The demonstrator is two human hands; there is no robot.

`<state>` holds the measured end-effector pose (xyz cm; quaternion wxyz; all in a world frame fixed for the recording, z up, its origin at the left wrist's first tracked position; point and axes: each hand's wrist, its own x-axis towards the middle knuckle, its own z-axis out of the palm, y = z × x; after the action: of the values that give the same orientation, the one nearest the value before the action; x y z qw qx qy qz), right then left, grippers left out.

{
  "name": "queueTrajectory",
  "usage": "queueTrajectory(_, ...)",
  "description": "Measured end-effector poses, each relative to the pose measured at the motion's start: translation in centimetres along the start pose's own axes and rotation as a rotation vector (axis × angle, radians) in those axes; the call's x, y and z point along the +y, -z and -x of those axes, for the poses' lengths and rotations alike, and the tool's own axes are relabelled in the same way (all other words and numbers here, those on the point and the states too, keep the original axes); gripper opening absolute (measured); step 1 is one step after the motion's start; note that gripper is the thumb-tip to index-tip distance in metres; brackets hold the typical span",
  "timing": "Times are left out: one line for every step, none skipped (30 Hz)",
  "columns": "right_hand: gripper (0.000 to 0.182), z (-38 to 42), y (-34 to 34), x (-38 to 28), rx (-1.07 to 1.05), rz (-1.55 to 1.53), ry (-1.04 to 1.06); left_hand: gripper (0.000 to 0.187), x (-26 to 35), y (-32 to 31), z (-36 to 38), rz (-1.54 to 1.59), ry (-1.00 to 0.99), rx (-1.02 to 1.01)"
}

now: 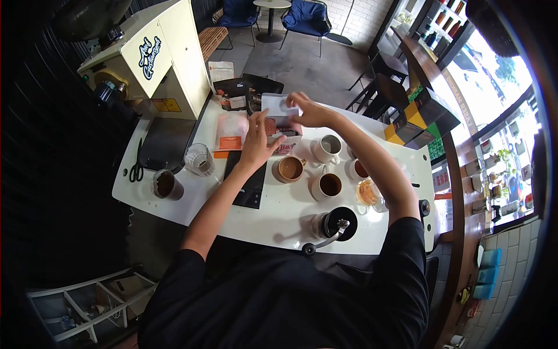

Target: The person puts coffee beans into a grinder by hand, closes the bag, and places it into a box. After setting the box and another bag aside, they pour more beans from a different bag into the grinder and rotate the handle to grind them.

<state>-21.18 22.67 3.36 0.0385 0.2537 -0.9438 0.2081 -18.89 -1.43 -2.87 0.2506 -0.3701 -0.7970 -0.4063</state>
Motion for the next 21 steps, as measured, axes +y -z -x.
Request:
queueTrajectory(0.044,0.3,-0.5,0.8,0.239,-0.079,0.134,0.089,-0.4,-0.2,0.1,0.0,0.003,0.0)
queueTrajectory(0.049,1.6,2.1,-3.3,0.075,-0.441,-0.367,0.097,-1.0,-0.6,0.3,0.134,0.105,0.011)
queueTrajectory(0.049,1.8,1.5,-2.7,0.073,-0.439,-0.368,0.105,-1.6,-0.9,0.5,0.266,0.206,0.025)
queueTrajectory(0.048,2.0,0.3,-1.4,0.207,-0.575,-0.438,0.108,-2.3,-0.7,0.6,0.296,0.311,-0.09)
queueTrajectory(0.047,2.1,-0.9,-0.2,0.344,-0.712,-0.506,0.108,-3.0,-0.7,0.7,0.295,0.31,-0.088)
queueTrajectory(0.046,1.9,-1.6,0.6,0.359,-0.76,-0.582,0.108,-3.6,-0.9,0.9,0.304,0.338,-0.139)
queueTrajectory(0.046,1.7,-1.6,0.6,0.362,-0.762,-0.581,0.109,-3.7,-0.9,0.8,0.313,0.364,-0.193)
queueTrajectory(0.048,1.5,-1.7,0.5,0.335,-0.799,-0.544,0.109,-3.8,-0.9,0.8,0.311,0.36,-0.196)
queueTrajectory(0.05,1.3,-2.0,0.4,0.308,-0.836,-0.508,0.109,-3.8,-1.0,0.7,0.289,0.305,-0.2)
queueTrajectory(0.05,0.9,-2.0,-0.6,0.332,-0.831,-0.538,0.109,-3.8,-0.9,0.7,0.267,0.25,-0.203)
queueTrajectory(0.05,0.6,-1.6,-1.3,0.335,-0.833,-0.537,0.109,-3.8,-0.9,0.6,0.264,0.249,-0.204)
queueTrajectory(0.044,0.4,-1.1,-2.0,0.334,-0.731,-0.471,0.109,-3.9,-0.9,0.6,0.301,0.309,-0.211)
queueTrajectory(0.04,0.2,-0.9,-2.4,0.33,-0.63,-0.405,0.109,-3.8,-0.9,0.5,0.337,0.372,-0.217)
queueTrajectory(0.04,0.2,-0.7,-2.6,0.326,-0.633,-0.404,0.109,-3.8,-0.9,0.6,0.334,0.377,-0.217)
queueTrajectory(0.034,0.4,-0.4,-2.8,0.329,-0.556,-0.318,0.107,-3.8,-0.8,0.6,0.339,0.404,-0.212)
queueTrajectory(0.029,0.5,-0.2,-2.9,0.331,-0.479,-0.232,0.106,-3.8,-0.8,0.7,0.343,0.433,-0.206)
queueTrajectory(0.029,1.0,0.3,-3.8,0.325,-0.483,-0.232,0.106,-4.0,-0.8,0.8,0.342,0.44,-0.206)
queueTrajectory(0.024,1.8,0.9,-4.8,0.278,-0.303,-0.101,0.104,-4.1,-0.8,0.8,0.365,0.404,-0.195)
queueTrajectory(0.019,2.6,0.9,-5.6,0.229,-0.124,0.027,0.102,-3.8,-0.8,0.9,0.391,0.368,-0.187)
queueTrajectory(0.021,3.1,0.6,-5.8,0.212,-0.08,0.046,0.093,-3.3,-0.6,1.0,0.378,0.381,-0.185)
queueTrajectory(0.021,3.4,0.2,-5.9,0.21,-0.082,0.041,0.093,-3.1,-0.5,1.0,0.381,0.383,-0.189)
